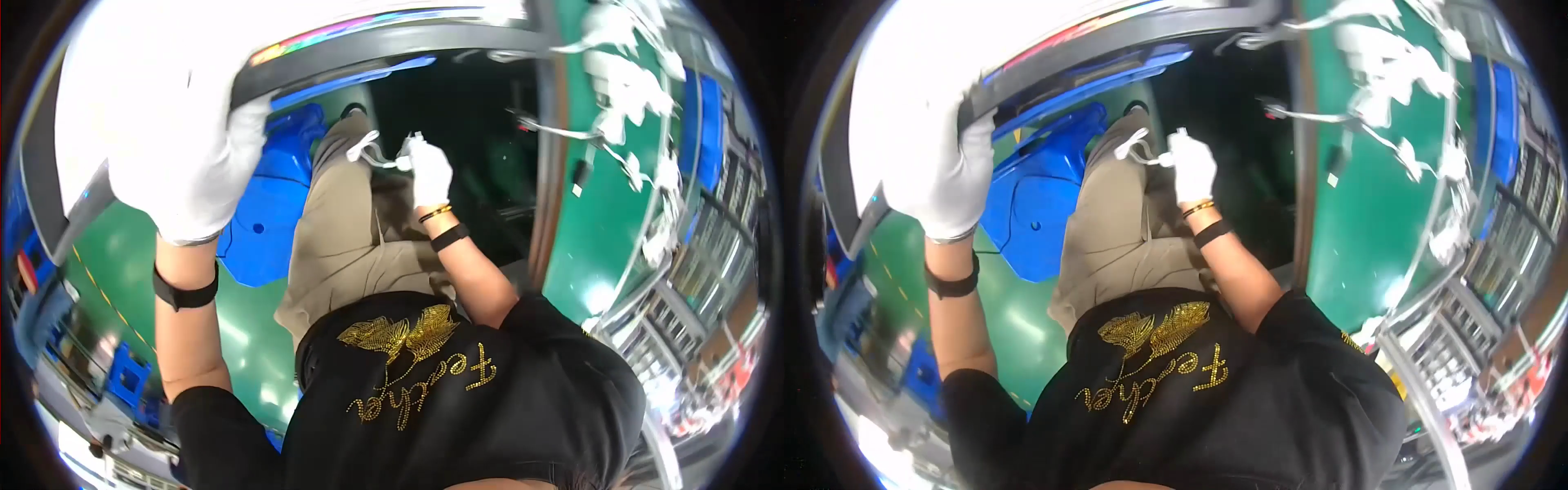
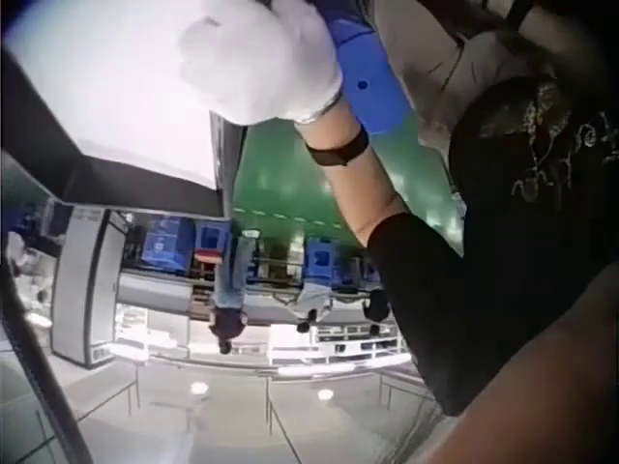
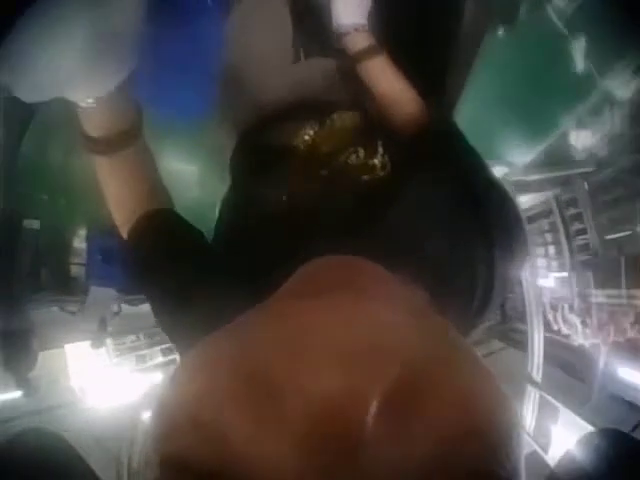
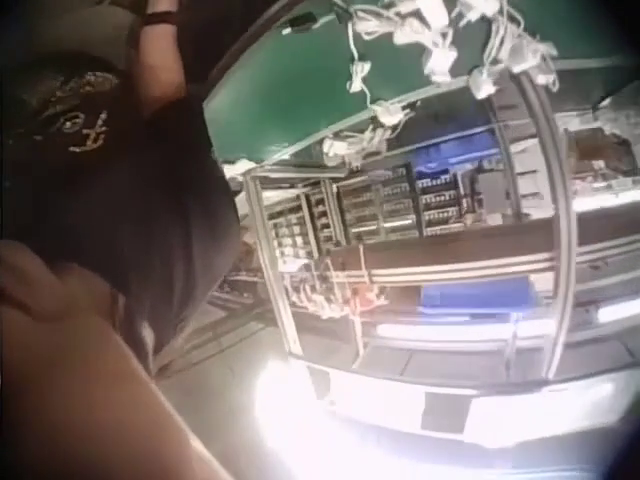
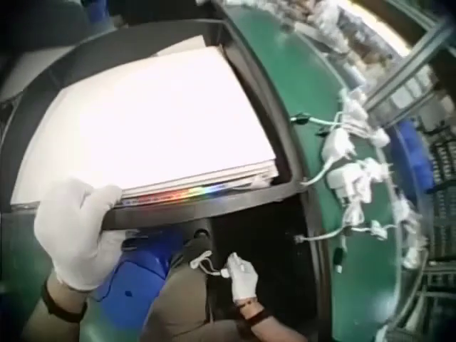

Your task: Pick up white electronic components from the assembly surface and place them into a collection bin.

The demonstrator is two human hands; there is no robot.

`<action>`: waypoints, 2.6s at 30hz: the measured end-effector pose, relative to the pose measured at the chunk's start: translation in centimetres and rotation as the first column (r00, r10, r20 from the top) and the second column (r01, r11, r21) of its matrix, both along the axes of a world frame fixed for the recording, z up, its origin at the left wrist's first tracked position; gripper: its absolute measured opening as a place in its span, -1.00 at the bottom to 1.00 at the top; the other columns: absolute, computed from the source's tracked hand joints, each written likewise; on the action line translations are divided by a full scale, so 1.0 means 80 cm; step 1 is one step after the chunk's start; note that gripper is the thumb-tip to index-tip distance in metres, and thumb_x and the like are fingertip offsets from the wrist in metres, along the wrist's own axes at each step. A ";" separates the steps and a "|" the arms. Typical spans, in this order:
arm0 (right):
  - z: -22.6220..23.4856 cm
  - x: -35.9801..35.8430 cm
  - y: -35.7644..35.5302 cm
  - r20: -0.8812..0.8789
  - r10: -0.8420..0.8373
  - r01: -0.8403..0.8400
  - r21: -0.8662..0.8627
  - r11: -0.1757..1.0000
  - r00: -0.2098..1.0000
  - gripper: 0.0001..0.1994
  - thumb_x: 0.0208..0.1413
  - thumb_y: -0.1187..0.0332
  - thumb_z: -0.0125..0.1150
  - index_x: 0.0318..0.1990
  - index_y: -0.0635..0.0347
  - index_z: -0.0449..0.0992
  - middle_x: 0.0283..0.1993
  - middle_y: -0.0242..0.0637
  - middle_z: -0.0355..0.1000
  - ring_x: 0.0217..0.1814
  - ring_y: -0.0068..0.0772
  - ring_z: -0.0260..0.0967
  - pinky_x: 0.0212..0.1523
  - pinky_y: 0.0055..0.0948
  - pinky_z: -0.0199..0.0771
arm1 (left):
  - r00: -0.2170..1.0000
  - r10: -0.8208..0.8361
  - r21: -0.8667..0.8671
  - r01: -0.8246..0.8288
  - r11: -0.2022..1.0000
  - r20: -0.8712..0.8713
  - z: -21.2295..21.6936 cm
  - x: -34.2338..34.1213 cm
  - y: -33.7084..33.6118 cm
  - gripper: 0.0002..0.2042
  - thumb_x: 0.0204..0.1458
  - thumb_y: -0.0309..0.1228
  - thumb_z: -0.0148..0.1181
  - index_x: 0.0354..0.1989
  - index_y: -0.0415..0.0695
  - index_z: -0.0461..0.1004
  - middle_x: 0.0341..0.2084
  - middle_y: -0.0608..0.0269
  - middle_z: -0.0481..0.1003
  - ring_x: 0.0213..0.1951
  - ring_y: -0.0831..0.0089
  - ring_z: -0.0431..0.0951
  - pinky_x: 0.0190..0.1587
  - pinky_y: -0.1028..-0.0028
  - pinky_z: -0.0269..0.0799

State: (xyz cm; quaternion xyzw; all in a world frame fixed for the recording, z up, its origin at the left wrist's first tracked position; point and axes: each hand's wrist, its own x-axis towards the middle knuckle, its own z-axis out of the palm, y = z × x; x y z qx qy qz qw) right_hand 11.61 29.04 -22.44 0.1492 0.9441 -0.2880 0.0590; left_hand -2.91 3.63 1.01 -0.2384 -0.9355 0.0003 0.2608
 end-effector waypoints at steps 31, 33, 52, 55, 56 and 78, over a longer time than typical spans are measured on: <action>0.357 0.226 0.319 0.257 -0.929 0.400 -0.906 -0.136 0.266 -0.56 0.08 -0.09 0.23 -0.32 0.17 0.49 -0.39 -0.29 0.46 -0.51 -0.42 0.35 -0.50 -0.43 0.36 | -0.429 -0.562 0.468 -0.311 0.827 0.707 0.112 0.186 0.403 -0.55 0.23 -0.19 0.07 0.18 -0.22 0.29 -0.22 0.14 0.52 -0.34 0.44 0.55 -0.23 0.49 0.50; 0.336 0.242 0.314 0.333 -0.912 0.606 -0.785 -0.129 0.238 -0.52 0.06 -0.11 0.23 -0.32 0.21 0.53 -0.34 -0.22 0.50 -0.46 -0.38 0.41 -0.46 -0.40 0.40 | -0.367 -0.544 0.505 -0.205 0.838 0.754 0.100 0.171 0.400 -0.56 0.23 -0.22 0.09 0.17 -0.25 0.30 -0.20 0.14 0.53 -0.31 0.45 0.55 -0.18 0.50 0.50; 0.358 0.226 0.263 0.206 -0.948 0.709 -0.629 -0.318 -0.242 -0.52 0.02 0.05 0.35 -0.19 0.39 0.49 -0.31 -0.21 0.52 -0.38 -0.40 0.50 -0.36 -0.49 0.45 | 0.155 -0.812 0.192 0.931 0.311 0.563 0.121 0.182 0.842 -0.30 -0.23 -0.09 0.37 0.17 0.06 0.30 0.04 -0.02 0.40 0.06 0.03 0.44 0.08 0.15 0.41; 0.371 0.224 0.264 0.225 -0.957 0.588 -0.754 -0.291 -0.185 -0.59 0.08 0.11 0.30 -0.19 0.35 0.46 -0.34 -0.28 0.48 -0.44 -0.37 0.48 -0.42 -0.46 0.47 | 0.184 -0.821 0.187 0.925 0.330 0.540 0.049 0.188 0.903 -0.39 -0.20 -0.13 0.34 0.10 0.03 0.36 0.02 -0.04 0.43 0.04 0.00 0.46 0.06 0.14 0.42; 0.380 0.219 0.260 0.236 -0.965 0.522 -0.812 -0.260 -0.114 -0.63 0.11 0.14 0.27 -0.19 0.33 0.45 -0.35 -0.31 0.46 -0.46 -0.36 0.47 -0.45 -0.44 0.48 | 0.200 -0.827 0.211 0.911 0.354 0.525 0.020 0.163 0.925 -0.46 -0.18 -0.16 0.33 0.04 -0.02 0.41 0.01 -0.05 0.45 0.04 0.00 0.46 0.05 0.15 0.41; 0.589 0.283 0.263 -0.121 -0.908 -0.236 -0.971 0.026 0.401 -0.33 0.06 -0.39 -0.03 -0.23 0.17 0.36 -0.30 -0.27 0.32 -0.48 -0.49 0.28 -0.55 -0.51 0.33 | 0.426 -0.748 0.095 0.836 0.540 0.509 0.139 0.039 0.508 -0.58 -0.09 -0.21 0.31 -0.07 -0.14 0.47 -0.06 -0.05 0.44 -0.12 -0.02 0.51 -0.06 0.17 0.45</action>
